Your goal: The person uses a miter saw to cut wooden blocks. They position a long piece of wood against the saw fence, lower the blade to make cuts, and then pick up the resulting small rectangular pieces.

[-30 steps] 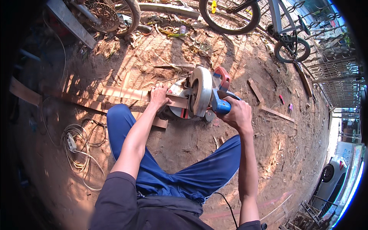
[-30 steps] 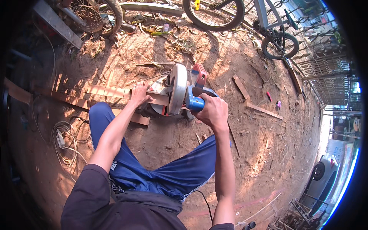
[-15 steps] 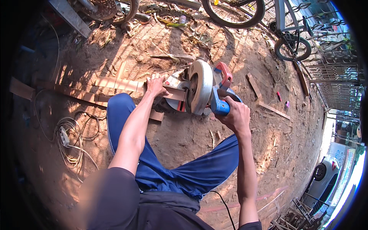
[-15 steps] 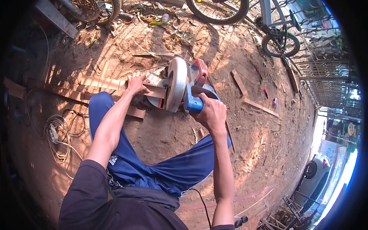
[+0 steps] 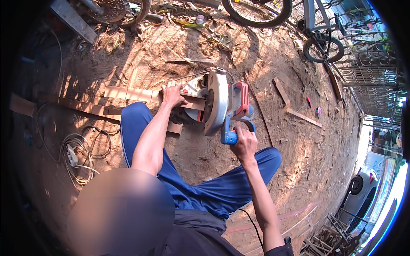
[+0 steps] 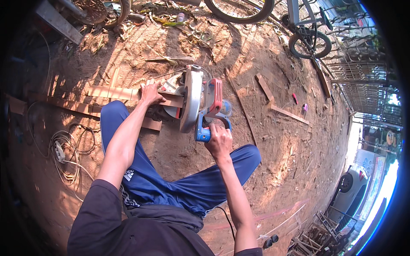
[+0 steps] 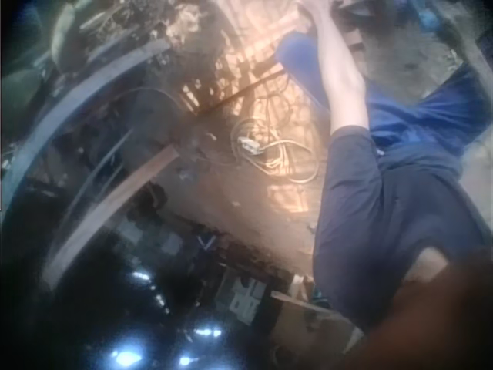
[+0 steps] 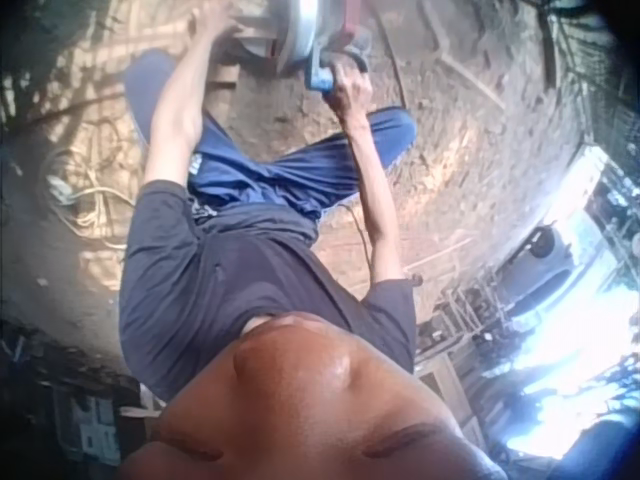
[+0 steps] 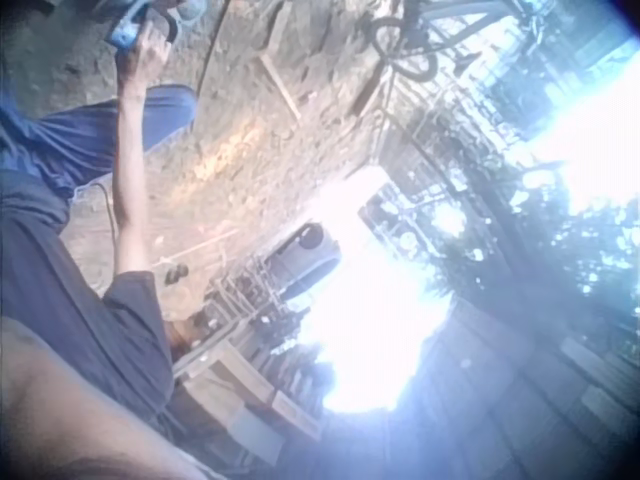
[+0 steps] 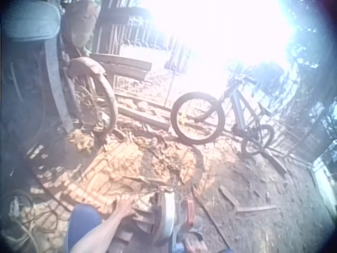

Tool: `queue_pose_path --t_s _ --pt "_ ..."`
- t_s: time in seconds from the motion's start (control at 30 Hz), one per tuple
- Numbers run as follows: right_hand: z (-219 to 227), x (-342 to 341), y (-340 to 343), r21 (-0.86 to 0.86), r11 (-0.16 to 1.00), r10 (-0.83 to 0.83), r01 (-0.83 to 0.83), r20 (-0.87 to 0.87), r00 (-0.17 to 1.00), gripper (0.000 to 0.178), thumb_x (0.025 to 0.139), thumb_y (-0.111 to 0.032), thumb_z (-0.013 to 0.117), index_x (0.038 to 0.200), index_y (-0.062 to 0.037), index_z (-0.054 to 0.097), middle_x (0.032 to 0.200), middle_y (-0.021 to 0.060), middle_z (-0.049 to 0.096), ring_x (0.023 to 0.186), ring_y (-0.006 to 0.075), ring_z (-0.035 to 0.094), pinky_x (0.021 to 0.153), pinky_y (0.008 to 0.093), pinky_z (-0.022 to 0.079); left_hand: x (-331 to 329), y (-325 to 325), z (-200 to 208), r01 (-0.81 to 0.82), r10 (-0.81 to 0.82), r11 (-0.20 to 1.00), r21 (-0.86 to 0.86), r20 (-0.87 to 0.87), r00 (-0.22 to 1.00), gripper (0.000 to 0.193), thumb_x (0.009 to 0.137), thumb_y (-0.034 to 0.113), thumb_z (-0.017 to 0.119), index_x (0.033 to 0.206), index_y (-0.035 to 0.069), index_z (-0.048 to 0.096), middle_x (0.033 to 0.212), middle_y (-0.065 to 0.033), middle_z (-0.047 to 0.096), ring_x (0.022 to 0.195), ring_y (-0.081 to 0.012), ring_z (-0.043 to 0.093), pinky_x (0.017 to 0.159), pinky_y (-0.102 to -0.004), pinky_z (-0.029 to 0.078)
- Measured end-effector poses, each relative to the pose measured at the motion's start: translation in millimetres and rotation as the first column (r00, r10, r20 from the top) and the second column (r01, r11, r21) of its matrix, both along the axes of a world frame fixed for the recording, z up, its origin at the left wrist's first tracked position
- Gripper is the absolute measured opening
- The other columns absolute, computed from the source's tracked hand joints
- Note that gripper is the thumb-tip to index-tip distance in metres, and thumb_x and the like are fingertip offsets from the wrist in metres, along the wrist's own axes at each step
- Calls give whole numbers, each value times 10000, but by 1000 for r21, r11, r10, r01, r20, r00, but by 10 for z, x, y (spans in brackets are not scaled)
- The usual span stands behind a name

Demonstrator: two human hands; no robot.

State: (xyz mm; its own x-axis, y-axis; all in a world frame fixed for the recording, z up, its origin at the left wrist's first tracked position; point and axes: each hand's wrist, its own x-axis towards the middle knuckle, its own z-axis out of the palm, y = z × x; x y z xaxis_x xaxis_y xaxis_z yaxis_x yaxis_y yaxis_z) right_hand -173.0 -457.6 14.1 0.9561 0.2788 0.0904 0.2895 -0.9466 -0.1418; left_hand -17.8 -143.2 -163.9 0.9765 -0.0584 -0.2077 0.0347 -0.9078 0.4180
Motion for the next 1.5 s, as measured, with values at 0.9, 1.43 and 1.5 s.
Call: queue_pose_path --t_s 0.9,1.43,1.5 --pt "-295 -118 -42 56 998 -10 4 104 995 301 692 -87 713 980 -108 626 793 97 685 748 319 676 704 424 494 -104 211 116 -133 155 983 127 -175 972 1604 435 883 801 1656 143 69 1593 -338 281 1462 -478 361 1167 -655 288" --pt "-248 -131 -13 37 999 -38 36 33 999 300 682 -84 715 975 -94 655 911 127 681 854 315 683 753 423 502 -133 311 153 -80 98 976 204 -84 992 1552 444 913 772 1660 187 140 1526 -419 318 1284 -520 543 1079 -566 440" --pt "-230 -131 -23 36 999 -39 38 31 999 301 681 -84 717 975 -94 654 919 129 682 856 316 684 753 423 502 -140 329 182 -94 104 986 136 -75 992 1544 448 887 796 1659 192 138 1501 -420 341 1279 -528 542 1068 -569 452"
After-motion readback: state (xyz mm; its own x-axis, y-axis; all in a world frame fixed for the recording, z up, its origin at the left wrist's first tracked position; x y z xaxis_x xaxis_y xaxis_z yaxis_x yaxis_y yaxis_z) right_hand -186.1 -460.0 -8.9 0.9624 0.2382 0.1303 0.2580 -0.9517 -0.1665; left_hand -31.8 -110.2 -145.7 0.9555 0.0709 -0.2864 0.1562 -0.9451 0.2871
